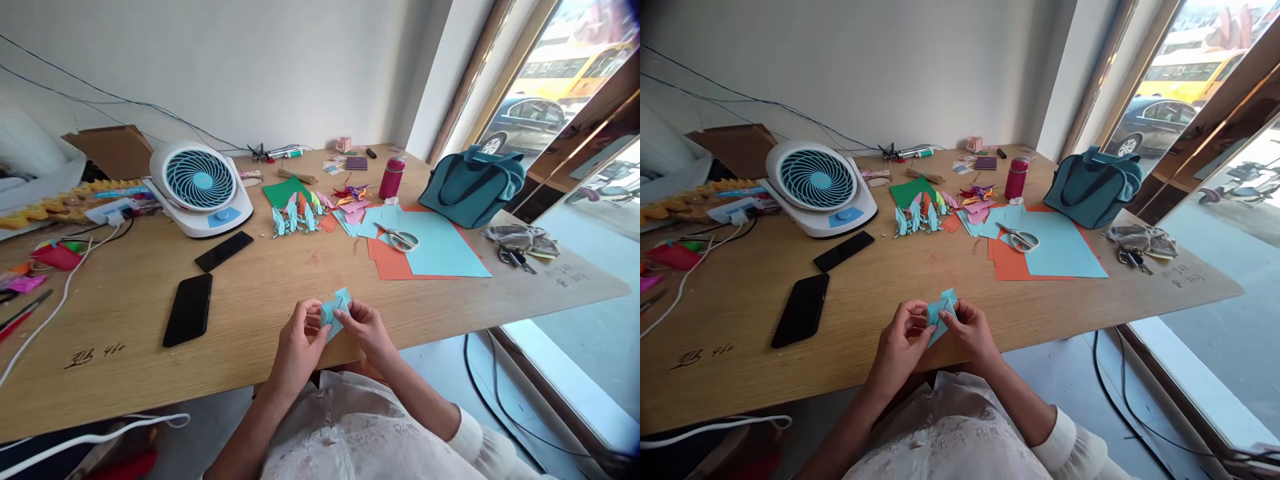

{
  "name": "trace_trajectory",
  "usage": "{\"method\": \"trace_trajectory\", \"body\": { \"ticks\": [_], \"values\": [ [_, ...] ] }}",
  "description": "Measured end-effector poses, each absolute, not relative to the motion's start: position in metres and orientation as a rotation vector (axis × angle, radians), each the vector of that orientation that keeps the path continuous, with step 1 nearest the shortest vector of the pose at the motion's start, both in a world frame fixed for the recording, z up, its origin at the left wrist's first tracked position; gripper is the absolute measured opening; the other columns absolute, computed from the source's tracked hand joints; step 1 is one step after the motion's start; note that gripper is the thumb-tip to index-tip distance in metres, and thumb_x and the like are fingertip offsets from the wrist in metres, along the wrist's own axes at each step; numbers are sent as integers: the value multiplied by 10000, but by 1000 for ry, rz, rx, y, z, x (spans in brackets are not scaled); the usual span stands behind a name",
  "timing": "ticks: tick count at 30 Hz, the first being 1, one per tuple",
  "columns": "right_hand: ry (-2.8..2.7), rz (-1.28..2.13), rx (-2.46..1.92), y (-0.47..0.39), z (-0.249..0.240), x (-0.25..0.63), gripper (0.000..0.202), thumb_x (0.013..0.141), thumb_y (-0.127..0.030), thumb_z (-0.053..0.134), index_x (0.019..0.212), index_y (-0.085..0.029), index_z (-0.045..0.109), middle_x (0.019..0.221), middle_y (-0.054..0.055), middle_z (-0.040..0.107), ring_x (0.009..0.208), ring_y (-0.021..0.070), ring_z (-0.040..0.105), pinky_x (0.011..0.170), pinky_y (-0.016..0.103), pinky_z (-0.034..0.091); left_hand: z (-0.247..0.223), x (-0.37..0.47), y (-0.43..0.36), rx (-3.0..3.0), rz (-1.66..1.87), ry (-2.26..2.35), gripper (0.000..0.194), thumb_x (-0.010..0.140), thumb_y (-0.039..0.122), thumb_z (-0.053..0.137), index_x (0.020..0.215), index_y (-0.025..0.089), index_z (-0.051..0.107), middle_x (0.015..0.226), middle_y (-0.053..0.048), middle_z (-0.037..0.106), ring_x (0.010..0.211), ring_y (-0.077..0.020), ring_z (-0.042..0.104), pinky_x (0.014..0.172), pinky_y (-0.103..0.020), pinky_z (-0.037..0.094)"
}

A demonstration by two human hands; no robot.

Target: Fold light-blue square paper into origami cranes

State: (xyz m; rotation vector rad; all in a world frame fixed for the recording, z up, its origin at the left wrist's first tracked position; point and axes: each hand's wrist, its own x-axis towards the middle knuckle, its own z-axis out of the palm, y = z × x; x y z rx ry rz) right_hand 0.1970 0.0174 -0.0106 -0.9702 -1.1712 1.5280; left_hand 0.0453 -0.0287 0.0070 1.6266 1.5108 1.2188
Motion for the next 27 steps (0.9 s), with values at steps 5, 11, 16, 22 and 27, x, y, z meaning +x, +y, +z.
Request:
{"method": "trace_trajectory", "body": {
  "ticks": [5,11,16,22,27],
  "values": [
    [-1168,1602,-938,16,-8,199,350,741,-521,754,737,-192,635,715,-9,595,670,140,500,669,272,416,9,39,-29,1672,1220,1450,285,943,235,533,1227,252,543,1171,-49,648,812,-117,686,710,-216,541],
    [-1148,1579,-868,18,-14,198,350,718,-455,794,901,-209,624,849,4,639,796,170,568,749,286,464,14,35,-31,1831,1125,1447,292,977,207,461,1213,228,633,1008,-36,717,859,-143,669,792,-236,517],
    [-1090,1589,-897,18,-18,197,360,697,-437,807,895,-212,606,846,-3,636,773,162,569,720,274,464,12,33,-31,1794,1050,1453,359,963,190,470,1300,229,587,1083,-47,721,817,-138,664,783,-239,523],
    [-1113,1626,-996,14,-13,197,364,698,-499,783,821,-189,637,771,3,654,710,161,559,692,276,457,16,26,-31,1869,924,1361,477,946,149,464,1410,259,487,1337,-83,617,1108,-188,644,994,-335,506],
    [-1080,1702,-965,14,-16,200,366,712,-508,777,831,-184,657,770,1,661,675,142,547,650,252,440,27,19,-32,2089,889,1226,602,898,35,398,1446,277,451,1483,-76,481,1387,-215,438,1167,-427,375]
  ]
}}
